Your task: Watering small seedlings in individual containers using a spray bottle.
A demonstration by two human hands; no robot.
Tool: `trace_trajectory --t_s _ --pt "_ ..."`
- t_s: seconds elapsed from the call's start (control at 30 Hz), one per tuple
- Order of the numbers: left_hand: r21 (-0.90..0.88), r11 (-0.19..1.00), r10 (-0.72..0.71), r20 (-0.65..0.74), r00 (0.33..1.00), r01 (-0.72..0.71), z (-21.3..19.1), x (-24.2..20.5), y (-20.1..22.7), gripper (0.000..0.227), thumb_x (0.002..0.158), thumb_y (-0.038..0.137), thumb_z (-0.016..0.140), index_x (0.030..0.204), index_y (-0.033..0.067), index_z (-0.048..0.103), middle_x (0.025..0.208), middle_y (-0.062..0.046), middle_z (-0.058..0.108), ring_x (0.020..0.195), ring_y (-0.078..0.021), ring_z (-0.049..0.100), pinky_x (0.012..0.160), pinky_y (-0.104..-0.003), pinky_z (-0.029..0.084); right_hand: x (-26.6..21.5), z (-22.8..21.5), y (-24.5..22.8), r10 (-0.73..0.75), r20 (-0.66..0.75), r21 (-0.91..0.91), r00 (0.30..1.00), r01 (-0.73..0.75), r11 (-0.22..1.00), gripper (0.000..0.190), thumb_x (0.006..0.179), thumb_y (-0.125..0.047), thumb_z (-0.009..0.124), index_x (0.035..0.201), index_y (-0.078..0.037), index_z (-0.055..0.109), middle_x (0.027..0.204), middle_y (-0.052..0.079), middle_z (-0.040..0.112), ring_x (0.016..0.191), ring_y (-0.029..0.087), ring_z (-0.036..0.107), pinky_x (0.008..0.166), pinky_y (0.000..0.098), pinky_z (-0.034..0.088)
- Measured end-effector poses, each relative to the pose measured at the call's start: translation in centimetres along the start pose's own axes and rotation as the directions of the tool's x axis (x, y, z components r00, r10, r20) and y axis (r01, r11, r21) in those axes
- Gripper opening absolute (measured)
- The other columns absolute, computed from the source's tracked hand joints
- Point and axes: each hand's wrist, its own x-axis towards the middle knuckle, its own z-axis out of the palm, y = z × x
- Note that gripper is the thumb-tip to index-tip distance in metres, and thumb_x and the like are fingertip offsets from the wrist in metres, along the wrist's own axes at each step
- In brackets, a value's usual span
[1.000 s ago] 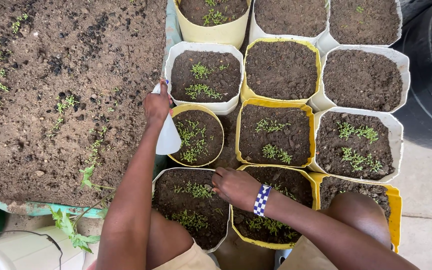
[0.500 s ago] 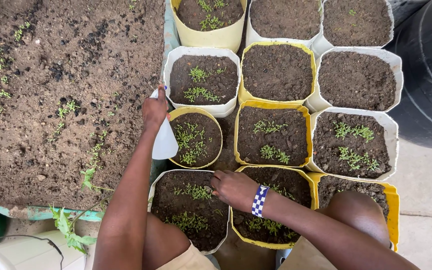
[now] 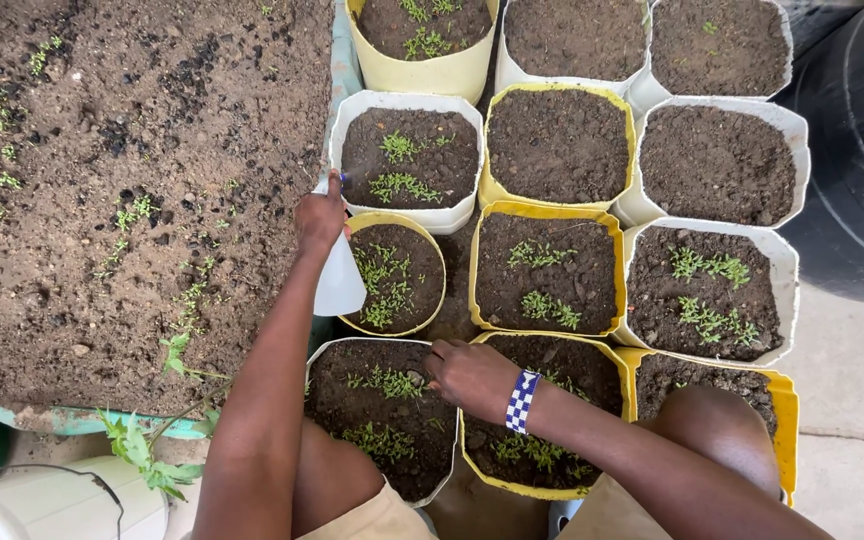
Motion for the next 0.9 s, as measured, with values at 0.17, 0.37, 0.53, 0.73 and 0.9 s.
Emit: trace_trajectory --t_s 0.17,0.37,0.53,0.73,0.9 --pt "-0.038 0.999 0.003 0.026 1.0 -0.002 0.9 0.2 -0.3 0.075 0.103 0.063 0.043 0.074 0.0014 0.074 0.063 -0.009 0.07 0.048 -0.023 0.07 0.058 -0.036 0.06 -0.1 -0.4 0.2 0.006 0.0 0.002 1.0 -0.006 1.0 0.026 0.092 -0.023 0.071 0.097 0.002 0.065 0.099 0.017 0.063 0.088 0.034 0.068 0.071 0.0462 0.057" --pt "-0.045 0.999 -0.012 0.071 0.997 0.015 0.8 -0.1 -1.2 0.071 0.102 0.062 0.044 0.076 0.0021 0.074 0.065 -0.011 0.071 0.049 -0.0236 0.071 0.055 -0.037 0.06 0.0 -0.6 0.4 0.004 0.0 -0.017 1.0 -0.004 1.0 0.027 0.092 -0.023 0.071 0.098 0.002 0.065 0.098 0.017 0.063 0.088 0.033 0.067 0.069 0.0457 0.058" --pt "-0.104 0.994 -0.031 0.112 0.993 0.042 0.4 -0.1 -1.8 0.071 0.104 0.06 0.045 0.075 -0.0002 0.07 0.064 -0.012 0.069 0.048 -0.0236 0.069 0.051 -0.038 0.059 0.0 -0.5 0.5 0.0 0.0 -0.058 1.0 0.0 0.998 0.025 0.092 -0.021 0.07 0.096 0.003 0.065 0.099 0.017 0.062 0.089 0.032 0.068 0.068 0.0443 0.059" --pt "-0.163 0.986 0.0 0.139 0.99 0.023 0.2 -0.6 -1.5 0.068 0.105 0.058 0.043 0.078 0.0019 0.071 0.064 -0.008 0.069 0.047 -0.0223 0.068 0.049 -0.036 0.058 -0.3 -0.8 0.2 0.002 0.025 -0.039 1.0 -0.001 0.999 0.026 0.094 -0.022 0.07 0.096 0.003 0.065 0.099 0.017 0.062 0.086 0.033 0.068 0.07 0.0447 0.058" --pt "-0.184 0.982 0.001 0.149 0.989 0.027 1.0 -0.3 -1.7 0.061 0.102 0.057 0.046 0.086 0.0031 0.069 0.065 -0.008 0.069 0.046 -0.0221 0.067 0.044 -0.038 0.057 -0.3 -0.1 0.5 -0.017 0.022 -0.091 1.0 0.019 0.996 0.028 0.094 -0.024 0.07 0.098 0.003 0.065 0.097 0.016 0.062 0.085 0.031 0.068 0.068 0.0439 0.058"
